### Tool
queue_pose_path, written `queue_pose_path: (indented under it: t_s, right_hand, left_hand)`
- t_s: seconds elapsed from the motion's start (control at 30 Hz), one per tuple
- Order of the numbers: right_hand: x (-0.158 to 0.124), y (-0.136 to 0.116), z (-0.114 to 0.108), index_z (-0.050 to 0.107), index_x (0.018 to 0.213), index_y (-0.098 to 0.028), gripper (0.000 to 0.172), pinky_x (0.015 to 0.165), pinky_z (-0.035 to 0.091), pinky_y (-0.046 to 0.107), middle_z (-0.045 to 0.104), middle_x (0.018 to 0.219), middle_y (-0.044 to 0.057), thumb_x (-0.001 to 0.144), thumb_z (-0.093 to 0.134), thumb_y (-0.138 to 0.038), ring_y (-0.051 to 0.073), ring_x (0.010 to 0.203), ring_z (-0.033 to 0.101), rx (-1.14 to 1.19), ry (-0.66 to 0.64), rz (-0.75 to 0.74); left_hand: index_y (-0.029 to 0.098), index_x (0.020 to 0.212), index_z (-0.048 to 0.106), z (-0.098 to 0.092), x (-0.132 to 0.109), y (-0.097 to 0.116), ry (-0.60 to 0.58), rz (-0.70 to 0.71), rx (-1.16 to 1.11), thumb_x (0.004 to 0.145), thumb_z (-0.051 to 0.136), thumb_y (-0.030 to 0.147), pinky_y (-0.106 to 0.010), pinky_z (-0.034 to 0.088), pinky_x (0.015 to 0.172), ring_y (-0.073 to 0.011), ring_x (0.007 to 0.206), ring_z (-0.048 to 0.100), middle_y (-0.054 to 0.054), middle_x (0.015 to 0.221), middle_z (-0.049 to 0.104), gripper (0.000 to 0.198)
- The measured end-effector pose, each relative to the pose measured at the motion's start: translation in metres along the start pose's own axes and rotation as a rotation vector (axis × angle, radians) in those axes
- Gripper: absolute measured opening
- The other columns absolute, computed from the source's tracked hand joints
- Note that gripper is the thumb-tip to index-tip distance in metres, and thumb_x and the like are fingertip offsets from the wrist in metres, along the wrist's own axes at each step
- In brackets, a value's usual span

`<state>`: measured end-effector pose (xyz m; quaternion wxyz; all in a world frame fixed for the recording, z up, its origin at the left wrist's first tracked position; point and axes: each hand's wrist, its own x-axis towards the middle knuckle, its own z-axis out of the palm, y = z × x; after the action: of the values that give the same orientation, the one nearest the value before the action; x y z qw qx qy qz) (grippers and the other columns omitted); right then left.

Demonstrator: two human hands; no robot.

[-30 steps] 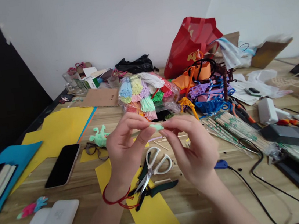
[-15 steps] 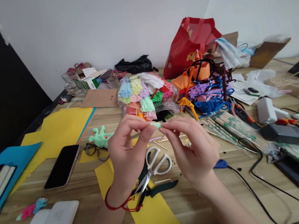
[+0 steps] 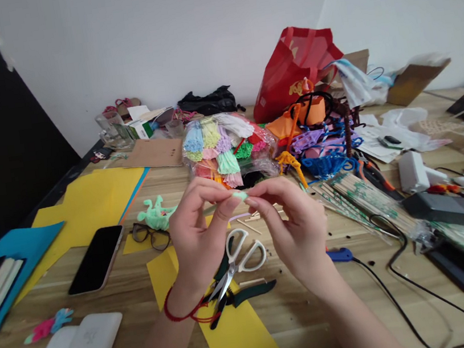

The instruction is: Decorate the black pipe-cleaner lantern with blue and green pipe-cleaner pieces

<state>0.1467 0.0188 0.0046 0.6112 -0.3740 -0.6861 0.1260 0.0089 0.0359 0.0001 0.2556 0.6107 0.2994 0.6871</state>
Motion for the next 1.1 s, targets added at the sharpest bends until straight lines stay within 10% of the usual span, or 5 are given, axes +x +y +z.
queue_pose_path:
  t_s: [1.1]
  right_hand:
    - [-0.0005, 0.0028, 0.0048, 0.068, 0.094, -0.020, 0.014, 0.068, 0.059, 0.026, 0.073, 0.084, 0.001, 0.090, 0.066, -0.007, 0.013, 0.076, 0.069, -0.017, 0.045, -0.084]
  left_hand:
    - [0.022, 0.079, 0.066, -0.0018, -0.0002, 0.0033, 0.021, 0.023, 0.071, 0.086, 0.074, 0.019, -0.029, 0.046, 0.072, -0.0142, 0.077, 0.057, 0.000, 0.079, 0.061, 0.011]
